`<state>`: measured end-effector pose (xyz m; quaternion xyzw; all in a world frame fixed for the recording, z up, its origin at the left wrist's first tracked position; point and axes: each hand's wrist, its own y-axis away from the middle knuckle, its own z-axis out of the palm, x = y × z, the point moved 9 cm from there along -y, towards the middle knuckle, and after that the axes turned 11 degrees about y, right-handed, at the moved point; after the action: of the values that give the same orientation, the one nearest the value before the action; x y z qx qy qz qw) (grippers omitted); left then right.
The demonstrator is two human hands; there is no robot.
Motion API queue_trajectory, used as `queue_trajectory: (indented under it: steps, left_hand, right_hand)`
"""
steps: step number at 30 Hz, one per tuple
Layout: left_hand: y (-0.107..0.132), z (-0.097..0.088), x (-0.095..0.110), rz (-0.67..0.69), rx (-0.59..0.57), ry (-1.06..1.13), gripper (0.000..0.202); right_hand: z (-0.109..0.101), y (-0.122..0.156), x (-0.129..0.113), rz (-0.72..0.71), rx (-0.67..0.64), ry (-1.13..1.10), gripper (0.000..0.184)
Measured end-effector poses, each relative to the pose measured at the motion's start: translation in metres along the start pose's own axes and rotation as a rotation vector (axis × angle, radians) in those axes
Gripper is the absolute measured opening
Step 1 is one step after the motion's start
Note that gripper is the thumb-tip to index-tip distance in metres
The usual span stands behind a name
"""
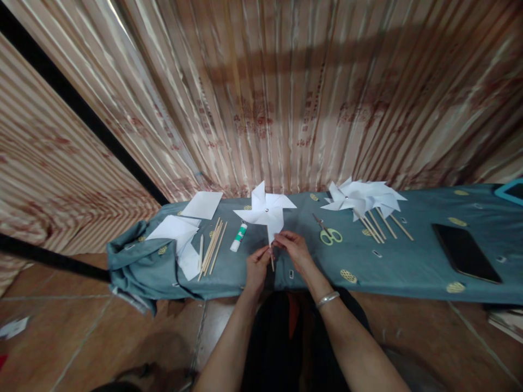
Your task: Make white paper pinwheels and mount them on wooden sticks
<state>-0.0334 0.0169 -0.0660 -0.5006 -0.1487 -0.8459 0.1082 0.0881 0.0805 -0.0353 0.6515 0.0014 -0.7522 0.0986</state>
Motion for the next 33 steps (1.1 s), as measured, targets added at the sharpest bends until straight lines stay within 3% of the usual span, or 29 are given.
queue_trajectory:
  steps: [5,8,11,14,17,24,33]
  left_hand:
    - [0.001,0.002,0.004,0.004,-0.006,-0.036,0.042]
    - [0.002,0.001,0.003,-0.005,-0.004,-0.031,0.041]
    - [0.002,-0.001,0.002,-0.021,0.015,-0.030,0.042]
    - [0.002,-0.001,0.001,-0.033,0.015,-0.047,0.043]
    - [0.002,0.001,0.002,-0.039,-0.008,-0.059,0.042]
    - [0.003,0.002,0.003,-0.044,-0.016,-0.103,0.040]
    - [0.002,0.000,0.003,-0.031,0.015,-0.093,0.038]
  right_hand:
    - [0.002,0.002,-0.008,-0.052,-0.014,0.097,0.025]
    - [-0.008,-0.001,-0.011,-0.072,0.005,0.148,0.026]
    - [-0.034,-0.006,-0.014,-0.079,0.101,0.171,0.033]
    - [-0.070,-0.012,-0.023,-0.126,0.310,0.143,0.034]
    - [-0.087,-0.021,-0.034,-0.219,0.383,0.060,0.032]
    - [-0.082,-0.040,-0.032,-0.185,0.321,-0.035,0.033]
    - [-0.067,-0.029,-0.023,-0.125,0.235,-0.047,0.025]
